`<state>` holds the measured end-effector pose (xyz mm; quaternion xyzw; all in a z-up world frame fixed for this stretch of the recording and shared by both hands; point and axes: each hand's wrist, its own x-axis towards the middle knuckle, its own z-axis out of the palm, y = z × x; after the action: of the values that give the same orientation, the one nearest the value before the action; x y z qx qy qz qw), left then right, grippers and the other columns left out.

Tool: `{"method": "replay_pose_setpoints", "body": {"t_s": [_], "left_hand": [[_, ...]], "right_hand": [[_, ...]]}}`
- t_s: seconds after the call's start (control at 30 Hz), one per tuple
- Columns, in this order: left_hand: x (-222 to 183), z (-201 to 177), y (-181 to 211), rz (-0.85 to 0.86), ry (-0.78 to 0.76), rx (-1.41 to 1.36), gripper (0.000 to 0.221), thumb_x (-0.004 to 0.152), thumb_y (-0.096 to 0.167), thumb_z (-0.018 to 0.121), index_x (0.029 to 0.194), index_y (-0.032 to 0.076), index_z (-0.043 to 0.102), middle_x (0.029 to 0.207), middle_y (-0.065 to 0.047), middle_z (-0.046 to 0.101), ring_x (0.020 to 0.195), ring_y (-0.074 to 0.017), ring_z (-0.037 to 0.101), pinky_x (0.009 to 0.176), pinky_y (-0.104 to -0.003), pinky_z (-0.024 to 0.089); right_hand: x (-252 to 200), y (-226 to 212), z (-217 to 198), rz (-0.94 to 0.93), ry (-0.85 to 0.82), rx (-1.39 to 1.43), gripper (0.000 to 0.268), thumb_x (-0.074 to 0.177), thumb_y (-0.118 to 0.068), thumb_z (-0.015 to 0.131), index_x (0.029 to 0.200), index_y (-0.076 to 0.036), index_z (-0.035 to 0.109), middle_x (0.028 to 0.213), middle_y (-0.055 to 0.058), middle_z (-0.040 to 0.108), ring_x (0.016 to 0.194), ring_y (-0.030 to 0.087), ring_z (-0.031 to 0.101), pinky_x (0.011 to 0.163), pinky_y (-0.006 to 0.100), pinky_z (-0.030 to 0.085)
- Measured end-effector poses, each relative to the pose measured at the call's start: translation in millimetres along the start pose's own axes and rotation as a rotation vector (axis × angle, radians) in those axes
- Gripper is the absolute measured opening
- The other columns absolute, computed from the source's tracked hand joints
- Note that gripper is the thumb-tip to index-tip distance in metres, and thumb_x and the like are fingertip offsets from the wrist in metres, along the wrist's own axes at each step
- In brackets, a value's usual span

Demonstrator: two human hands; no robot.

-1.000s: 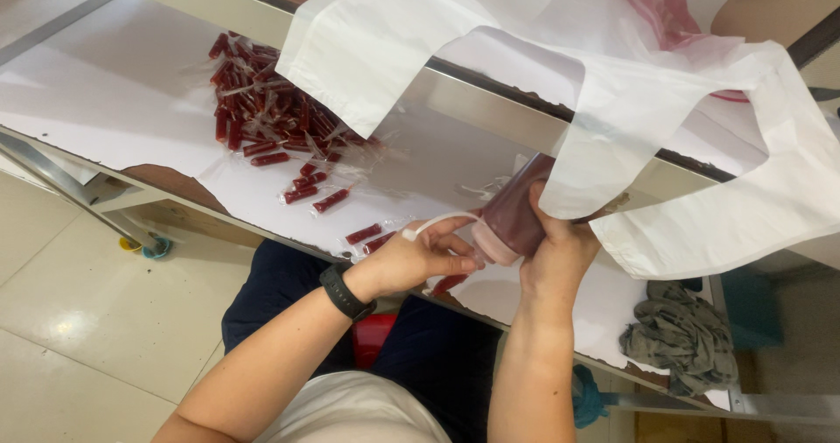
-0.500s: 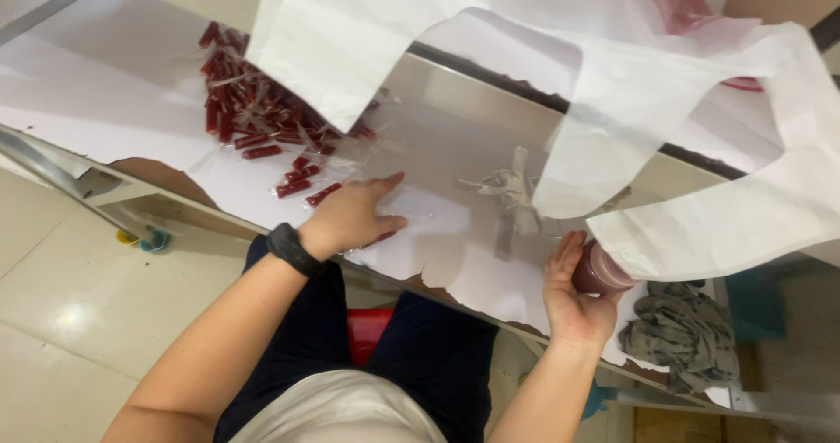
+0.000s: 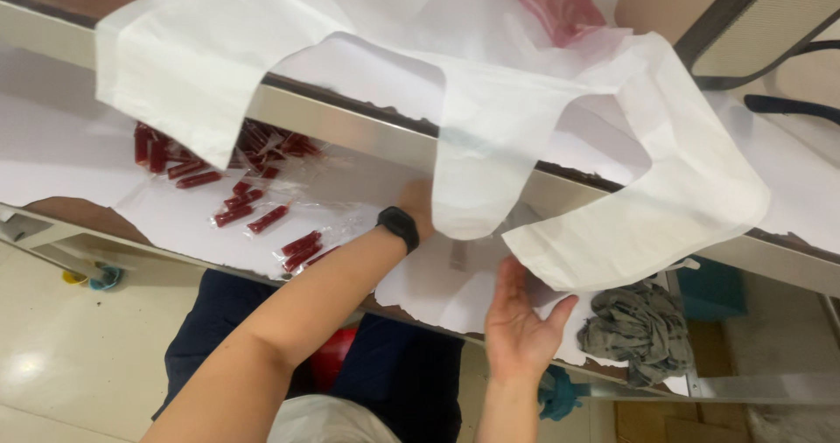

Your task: The person puts small red liquid tubes into a plastic bag by hand and later uses a squirt bottle to add liquid into a bag.

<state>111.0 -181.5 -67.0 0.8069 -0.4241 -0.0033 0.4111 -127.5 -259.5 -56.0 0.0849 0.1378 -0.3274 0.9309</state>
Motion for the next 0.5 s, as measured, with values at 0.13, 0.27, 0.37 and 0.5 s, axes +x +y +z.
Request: {"method": "replay_pose_setpoints", "body": {"t_s": [0.13, 0.27, 0.37, 0.5], "left_hand": [[-6.1, -8.0, 1.9, 0.006, 0.028, -0.208, 0.040, 0.092, 0.042, 0.064, 0.112, 0.009, 0.073, 0.106, -0.012, 0.077, 0.095, -0.0301, 0.072, 0.081, -0.040, 0.056], [5.1, 13.5, -6.7, 0.005, 0.042, -0.126, 0.042, 0.089, 0.043, 0.067, 0.110, 0.007, 0.073, 0.104, -0.015, 0.076, 0.096, -0.0327, 0.071, 0.081, -0.041, 0.055], [18.1, 25.4, -19.3, -0.010, 0.036, -0.142, 0.041, 0.088, 0.041, 0.067, 0.108, 0.006, 0.073, 0.104, -0.017, 0.076, 0.095, -0.0331, 0.071, 0.080, -0.042, 0.054], [19.2, 13.1, -12.2, 0.096, 0.105, -0.208, 0.041, 0.092, 0.040, 0.062, 0.112, 0.005, 0.072, 0.104, -0.019, 0.074, 0.094, -0.0372, 0.069, 0.078, -0.044, 0.054]], "right_hand": [[-7.5, 5.2, -16.2, 0.087, -0.213, -0.454, 0.065, 0.099, -0.057, 0.054, 0.127, 0.001, 0.056, 0.120, 0.023, 0.065, 0.109, 0.035, 0.066, 0.087, 0.043, 0.055], [-8.7, 16.5, -11.9, -0.179, -0.182, -0.883, 0.047, 0.102, -0.044, 0.053, 0.131, -0.006, 0.056, 0.112, 0.017, 0.066, 0.103, 0.030, 0.067, 0.088, 0.043, 0.054], [-15.1, 27.9, -6.7, -0.236, -0.211, -0.975, 0.042, 0.100, -0.035, 0.056, 0.130, -0.005, 0.056, 0.108, 0.016, 0.068, 0.099, 0.030, 0.067, 0.086, 0.043, 0.055], [-18.1, 25.1, -5.0, -0.269, -0.183, -1.041, 0.037, 0.098, -0.024, 0.061, 0.126, 0.000, 0.055, 0.103, 0.017, 0.069, 0.092, 0.032, 0.070, 0.081, 0.044, 0.057]]}}
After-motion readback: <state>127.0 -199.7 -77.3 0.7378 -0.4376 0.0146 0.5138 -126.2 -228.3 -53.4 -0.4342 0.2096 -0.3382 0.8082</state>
